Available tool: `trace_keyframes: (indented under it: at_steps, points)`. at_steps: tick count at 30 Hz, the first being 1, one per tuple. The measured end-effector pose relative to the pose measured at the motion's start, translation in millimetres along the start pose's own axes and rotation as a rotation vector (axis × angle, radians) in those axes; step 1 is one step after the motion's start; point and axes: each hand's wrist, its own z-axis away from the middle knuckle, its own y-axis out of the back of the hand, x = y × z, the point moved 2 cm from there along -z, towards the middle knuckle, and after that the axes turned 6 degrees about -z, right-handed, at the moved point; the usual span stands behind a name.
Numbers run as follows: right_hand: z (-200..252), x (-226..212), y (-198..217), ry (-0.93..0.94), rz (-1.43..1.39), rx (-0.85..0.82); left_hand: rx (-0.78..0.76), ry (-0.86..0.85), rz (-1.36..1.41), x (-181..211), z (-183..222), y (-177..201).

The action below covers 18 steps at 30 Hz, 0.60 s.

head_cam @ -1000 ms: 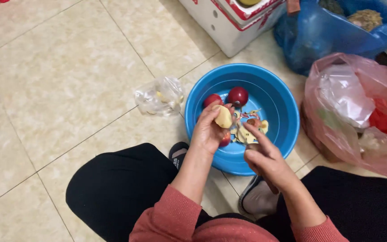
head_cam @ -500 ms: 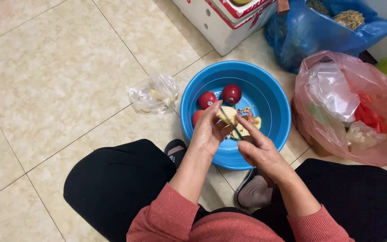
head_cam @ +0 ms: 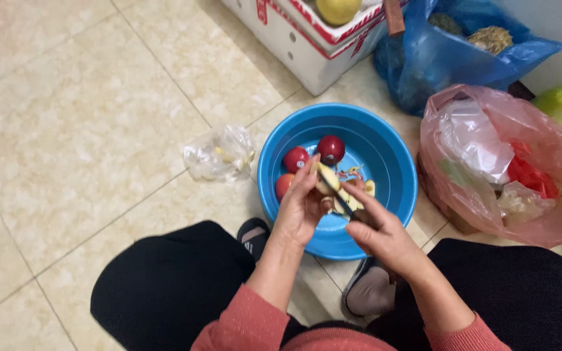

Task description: Peel and slice apples with a knife into a blue plastic bowl

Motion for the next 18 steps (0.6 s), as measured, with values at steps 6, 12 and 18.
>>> trace_keyframes:
  at_steps: [6, 12, 18]
  points:
    - [-6, -18, -1, 0.072, 0.308, 0.017, -0.057, 0.074, 0.040, -2, 3, -10]
    - [-2, -22, -3, 0.100, 0.395, 0.038, -0.103, 0.083, 0.099, -5, 6, -13]
    - [1, -25, -4, 0.120, 0.427, 0.081, -0.139, 0.102, 0.124, -12, 2, -11]
